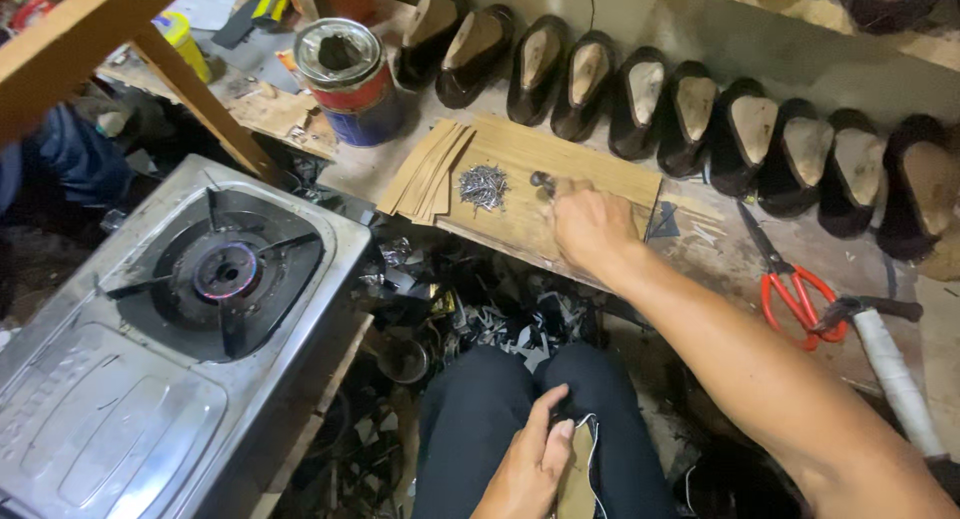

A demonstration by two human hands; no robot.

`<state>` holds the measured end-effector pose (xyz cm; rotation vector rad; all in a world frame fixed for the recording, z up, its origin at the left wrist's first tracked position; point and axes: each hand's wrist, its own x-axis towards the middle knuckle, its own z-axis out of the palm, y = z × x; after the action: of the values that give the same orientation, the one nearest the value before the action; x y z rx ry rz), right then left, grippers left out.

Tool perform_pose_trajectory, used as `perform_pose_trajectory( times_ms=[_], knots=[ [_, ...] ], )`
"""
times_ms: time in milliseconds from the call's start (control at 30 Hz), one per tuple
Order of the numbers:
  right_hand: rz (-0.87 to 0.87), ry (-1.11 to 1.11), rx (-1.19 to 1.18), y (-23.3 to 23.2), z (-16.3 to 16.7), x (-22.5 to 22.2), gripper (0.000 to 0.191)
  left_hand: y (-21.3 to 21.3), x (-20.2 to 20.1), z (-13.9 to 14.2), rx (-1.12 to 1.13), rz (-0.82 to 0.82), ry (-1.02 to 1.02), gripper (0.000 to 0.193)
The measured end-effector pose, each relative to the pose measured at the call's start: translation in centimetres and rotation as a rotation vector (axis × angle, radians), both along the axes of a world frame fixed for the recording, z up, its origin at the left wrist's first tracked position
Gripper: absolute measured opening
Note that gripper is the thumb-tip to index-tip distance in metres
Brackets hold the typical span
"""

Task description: The person holds a shoe upper on their lap and repeatedly uses a hammer to drive nails along the edge of the upper. They pick up nails from a small pile on the workbench and tap them into place around the perimeter of the shoe.

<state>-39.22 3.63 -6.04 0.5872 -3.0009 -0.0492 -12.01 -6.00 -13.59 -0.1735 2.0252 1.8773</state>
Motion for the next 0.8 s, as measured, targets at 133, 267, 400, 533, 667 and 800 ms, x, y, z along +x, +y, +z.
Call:
perform_pose_trajectory(
  times_ms=[133,267,400,533,667,800],
  knots=[
    [0.002,0.142,-0.065,1.4,-0.9,0.8,0.056,-0.2,-0.4,-0.9,0.017,-0.034,-0.077,0.052],
    [0.104,0.290,-0.121,5.9,-1.0,4.5,0.050,0.2,-0.2,-1.8,0.100,-0.031,-0.045,0.052],
    [-0.138,0.240,-0.197,15.6,0.3,11.5,0.041,0.7,0.1,-2.3,0.081,-0.034,-0.065,0.048],
    [-0.362,0.457,0.006,26.9,1.6,17.4,0.042,0.8,1.0,-1.7,0.106,-0.068,-0.135,0.043],
    [-0.558,0.124,0.083,33.7,1.1,20.8,0.053,1.2,2.5,-0.4,0.188,-0.086,-0.073,0.040],
    [-0.441,0.237,-0.275,32.1,2.6,22.9,0.048,2.7,3.5,0.4,0.245,-0.084,-0.082,0.039]
  ],
)
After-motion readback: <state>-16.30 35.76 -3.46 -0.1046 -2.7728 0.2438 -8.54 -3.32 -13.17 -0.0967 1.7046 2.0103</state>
